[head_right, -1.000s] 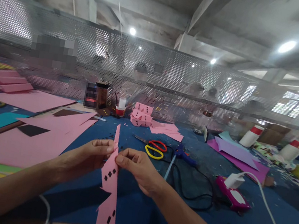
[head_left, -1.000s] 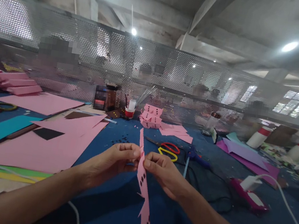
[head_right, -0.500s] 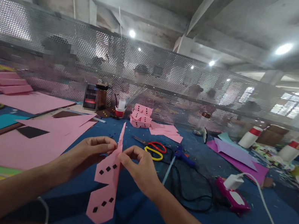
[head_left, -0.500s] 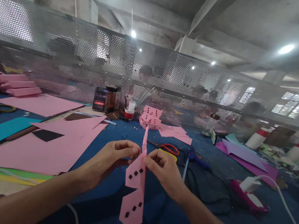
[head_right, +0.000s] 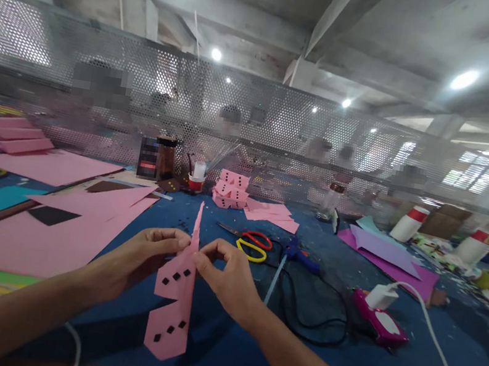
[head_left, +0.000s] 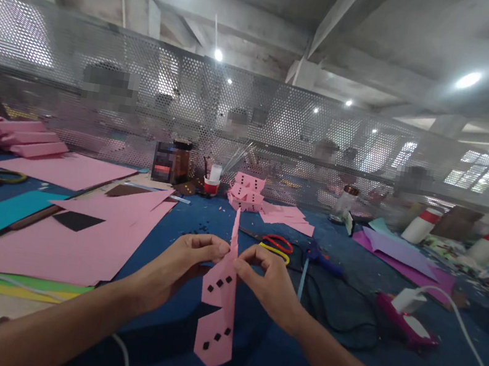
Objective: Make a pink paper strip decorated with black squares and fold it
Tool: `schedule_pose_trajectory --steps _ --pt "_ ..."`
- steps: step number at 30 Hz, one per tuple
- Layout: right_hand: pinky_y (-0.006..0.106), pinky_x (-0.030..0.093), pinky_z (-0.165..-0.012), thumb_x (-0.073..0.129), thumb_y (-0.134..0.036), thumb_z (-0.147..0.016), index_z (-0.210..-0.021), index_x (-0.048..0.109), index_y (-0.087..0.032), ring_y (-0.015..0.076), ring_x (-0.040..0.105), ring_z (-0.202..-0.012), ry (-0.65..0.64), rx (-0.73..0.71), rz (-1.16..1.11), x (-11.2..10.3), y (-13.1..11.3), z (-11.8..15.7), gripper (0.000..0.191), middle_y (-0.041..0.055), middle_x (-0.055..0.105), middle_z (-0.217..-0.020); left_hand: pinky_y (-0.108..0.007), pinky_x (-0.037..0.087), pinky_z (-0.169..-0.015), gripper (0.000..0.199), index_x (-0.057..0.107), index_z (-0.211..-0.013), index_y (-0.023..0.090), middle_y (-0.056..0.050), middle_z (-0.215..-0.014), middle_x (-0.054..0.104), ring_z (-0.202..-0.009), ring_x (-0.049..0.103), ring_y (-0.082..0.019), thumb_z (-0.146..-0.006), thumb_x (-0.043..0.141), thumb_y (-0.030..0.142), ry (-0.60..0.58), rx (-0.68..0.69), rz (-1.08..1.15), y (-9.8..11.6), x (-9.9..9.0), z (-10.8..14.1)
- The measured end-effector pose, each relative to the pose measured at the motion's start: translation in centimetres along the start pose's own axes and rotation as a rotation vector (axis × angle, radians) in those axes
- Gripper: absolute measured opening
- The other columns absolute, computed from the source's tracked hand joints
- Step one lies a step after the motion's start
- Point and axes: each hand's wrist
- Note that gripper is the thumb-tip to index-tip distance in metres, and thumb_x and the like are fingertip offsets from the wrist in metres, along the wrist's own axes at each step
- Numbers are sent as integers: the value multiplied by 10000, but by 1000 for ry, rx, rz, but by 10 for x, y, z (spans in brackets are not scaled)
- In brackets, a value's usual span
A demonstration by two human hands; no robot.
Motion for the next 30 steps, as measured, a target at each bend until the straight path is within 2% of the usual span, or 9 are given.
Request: schedule_pose_trajectory --steps 4,8,14,22,26,30 --pt "241 469 -712 619 -329 -891 -810 654 -174 130 594 -742 6 26 -120 -1 4 -2 178 -8 643 -771 -248 459 -700 149 704 -811 165 -27 -795 656 -750 577 -150 -834 672 310 -14 -2 13 0 0 -1" --pt "249 459 -720 640 -378 -882 -807 653 -171 125 568 -729 4 68 -292 -3 9 -6 220 -10 618 -749 -221 451 -658 95 696 -773 167 -9 -721 632 -688 552 -127 -828 661 235 -36 -2 37 -2 0 -5" --pt "241 413 -683 675 -376 -863 -750 659 -168 109 516 -684 58 80 -319 -4 13 -9 237 -19 574 -691 -223 447 -684 105 731 -813 153 -27 -766 661 -701 554 -123 -801 707 255 -67 -34 27 -7 1 -7" --pt "260 467 -685 694 -374 -849 -795 686 -161 121 566 -679 -22 100 -485 -1 7 -8 220 3 622 -733 -208 411 -671 163 739 -849 126 -17 -737 613 -666 485 -94 -814 717 284 -180 -89 62 -9 4 -5" --pt "253 454 -646 686 -377 -857 -795 674 -160 116 543 -653 -72 91 -562 0 8 -7 226 1 612 -728 -215 420 -684 139 727 -860 126 -41 -796 641 -698 519 -105 -823 711 258 -240 -97 82 -7 6 -2" --pt "243 431 -697 695 -367 -855 -795 691 -156 112 533 -700 -101 92 -549 0 10 -5 220 3 618 -752 -274 461 -744 137 702 -871 139 -46 -811 642 -747 565 -138 -810 728 260 -303 -76 138 -8 7 0"
Point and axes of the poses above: each hand's wrist, its own z-axis away from the middle knuckle, its own x-axis out of the palm, y = z × x
